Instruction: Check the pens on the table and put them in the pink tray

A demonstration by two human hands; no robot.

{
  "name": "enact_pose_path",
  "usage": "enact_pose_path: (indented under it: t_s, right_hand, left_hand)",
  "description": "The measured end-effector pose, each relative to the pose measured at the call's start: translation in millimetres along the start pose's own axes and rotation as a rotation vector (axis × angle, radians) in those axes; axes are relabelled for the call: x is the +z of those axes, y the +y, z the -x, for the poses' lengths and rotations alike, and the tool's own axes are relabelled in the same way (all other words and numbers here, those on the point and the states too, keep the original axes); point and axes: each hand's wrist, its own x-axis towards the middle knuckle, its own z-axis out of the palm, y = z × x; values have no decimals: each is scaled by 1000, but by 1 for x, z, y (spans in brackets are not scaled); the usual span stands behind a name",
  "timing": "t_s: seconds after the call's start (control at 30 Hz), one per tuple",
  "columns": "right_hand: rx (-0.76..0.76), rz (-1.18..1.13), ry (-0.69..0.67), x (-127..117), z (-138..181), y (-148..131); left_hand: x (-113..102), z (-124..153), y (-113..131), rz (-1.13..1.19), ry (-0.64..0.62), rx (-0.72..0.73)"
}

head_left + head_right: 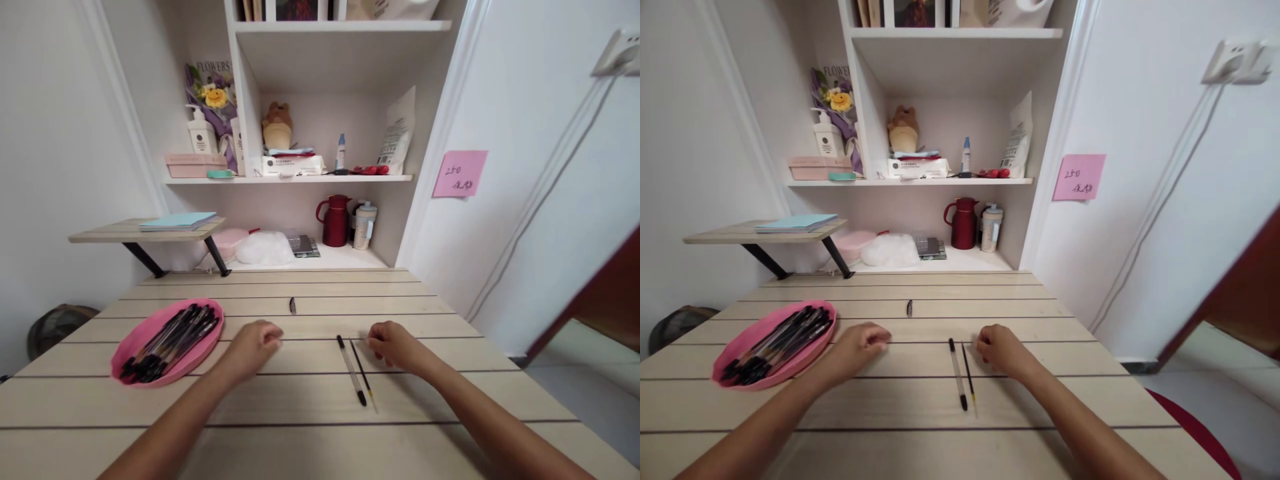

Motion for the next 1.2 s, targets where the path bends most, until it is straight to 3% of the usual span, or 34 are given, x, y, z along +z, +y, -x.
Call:
enact_pose_path:
  t_s: [0.1, 0.23, 0.43, 0.6, 0.73, 0.87, 1.0, 1.2]
  right_hand:
    - [-58, 180, 44, 9, 9, -12]
    - [-65, 398, 77, 21, 18, -31]
    - [-57, 588, 84, 40, 23, -50]
    - [-51, 432, 74, 40, 14, -55]
    - [-153, 233, -8, 19, 3, -58]
    - [-39, 420, 102, 2, -3, -49]
    - [57, 576, 60, 13, 3, -37]
    - [51, 455, 79, 31, 7, -30]
  left_hand:
    - [33, -3, 28, 62, -145, 69]
    - [59, -10, 53, 82, -220, -5]
    - [84, -24, 61, 511, -304, -397]
    - [84, -28, 64, 717, -309, -457]
    - [79, -33, 59, 1084, -199, -450]
    - [77, -38, 45, 1315, -73, -481]
    - [76, -36, 35, 1394, -88, -445]
    - [77, -30, 37, 1340, -169, -367]
